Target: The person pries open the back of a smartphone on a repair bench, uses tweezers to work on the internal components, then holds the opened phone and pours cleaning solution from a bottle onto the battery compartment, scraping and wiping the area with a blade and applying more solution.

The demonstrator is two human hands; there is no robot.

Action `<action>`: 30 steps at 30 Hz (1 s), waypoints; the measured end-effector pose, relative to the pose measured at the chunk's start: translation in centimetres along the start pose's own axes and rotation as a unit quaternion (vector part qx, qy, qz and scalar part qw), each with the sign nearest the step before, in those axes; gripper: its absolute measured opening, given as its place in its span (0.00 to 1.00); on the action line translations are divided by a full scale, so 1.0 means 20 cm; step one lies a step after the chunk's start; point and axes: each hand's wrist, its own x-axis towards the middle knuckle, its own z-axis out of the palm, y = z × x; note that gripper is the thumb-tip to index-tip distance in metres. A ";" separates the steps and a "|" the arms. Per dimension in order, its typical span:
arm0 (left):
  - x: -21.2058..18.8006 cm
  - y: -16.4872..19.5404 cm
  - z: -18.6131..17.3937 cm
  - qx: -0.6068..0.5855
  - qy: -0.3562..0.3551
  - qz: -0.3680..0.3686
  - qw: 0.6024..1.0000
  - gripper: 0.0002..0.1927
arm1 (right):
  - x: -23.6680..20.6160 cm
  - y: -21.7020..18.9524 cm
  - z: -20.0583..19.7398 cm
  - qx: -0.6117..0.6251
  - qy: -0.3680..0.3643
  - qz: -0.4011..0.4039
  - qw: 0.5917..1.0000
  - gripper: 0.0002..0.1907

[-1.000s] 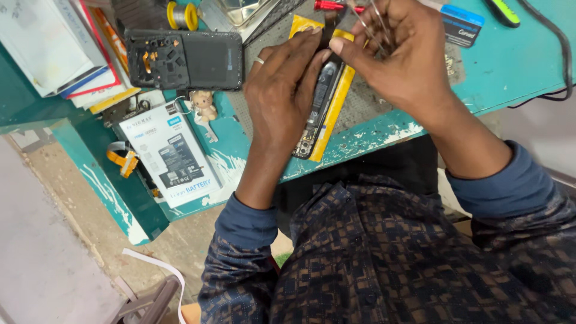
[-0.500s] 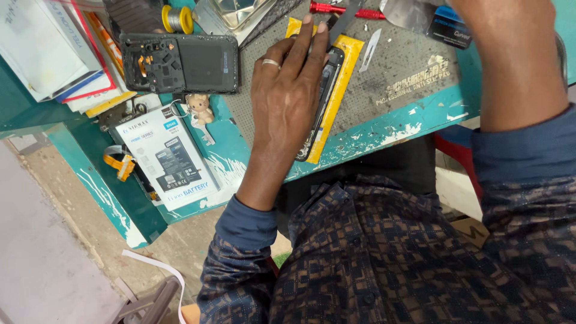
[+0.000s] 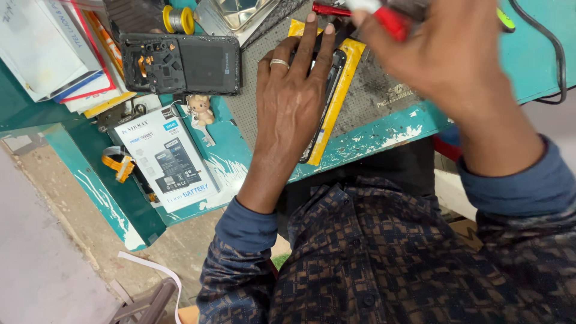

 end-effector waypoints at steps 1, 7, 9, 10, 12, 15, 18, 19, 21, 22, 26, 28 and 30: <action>0.00 0.00 0.00 0.000 0.007 0.002 1.000 0.24 | 0.01 -0.02 0.04 0.003 0.004 -0.006 1.000 0.10; -0.04 -0.03 -0.05 -0.091 0.042 -0.012 0.995 0.22 | 0.00 -0.03 0.20 0.009 -0.008 -0.015 1.000 0.15; -0.10 -0.06 -0.11 -0.108 0.053 -0.020 0.993 0.21 | -0.01 -0.02 0.21 0.040 -0.024 0.000 0.999 0.15; -0.12 -0.07 -0.14 -0.115 0.055 -0.025 0.991 0.21 | -0.01 -0.02 0.21 0.041 -0.027 -0.001 0.999 0.16; -0.17 -0.09 -0.20 -0.127 0.049 -0.039 0.990 0.24 | -0.02 -0.03 0.20 0.021 -0.026 -0.011 0.999 0.16; -0.21 -0.11 -0.24 -0.119 0.019 -0.061 0.991 0.29 | -0.03 -0.03 0.21 -0.019 -0.019 -0.038 0.999 0.17; -0.21 -0.10 -0.23 -0.132 0.023 -0.062 0.989 0.36 | -0.04 -0.03 0.22 -0.040 -0.007 -0.047 0.998 0.18; -0.20 -0.09 -0.22 -0.178 0.050 -0.065 0.981 0.32 | -0.04 -0.02 0.23 -0.036 -0.003 -0.044 0.998 0.18; -0.15 -0.07 -0.17 -0.255 0.094 -0.071 0.960 0.27 | -0.05 0.00 0.24 -0.018 0.003 -0.037 0.999 0.18; -0.13 -0.07 -0.14 -0.285 0.111 -0.075 0.949 0.26 | -0.06 0.01 0.24 -0.010 0.006 -0.033 0.999 0.18; -0.06 -0.03 -0.05 -0.368 0.152 -0.113 0.910 0.27 | -0.06 0.04 0.25 0.011 0.017 -0.016 1.000 0.15; -0.05 -0.02 -0.03 -0.363 0.155 -0.128 0.910 0.24 | -0.07 0.05 0.26 0.039 0.012 -0.004 0.999 0.14; -0.05 -0.02 -0.01 -0.298 0.142 -0.133 0.935 0.19 | -0.07 0.06 0.26 0.053 0.019 -0.008 0.998 0.12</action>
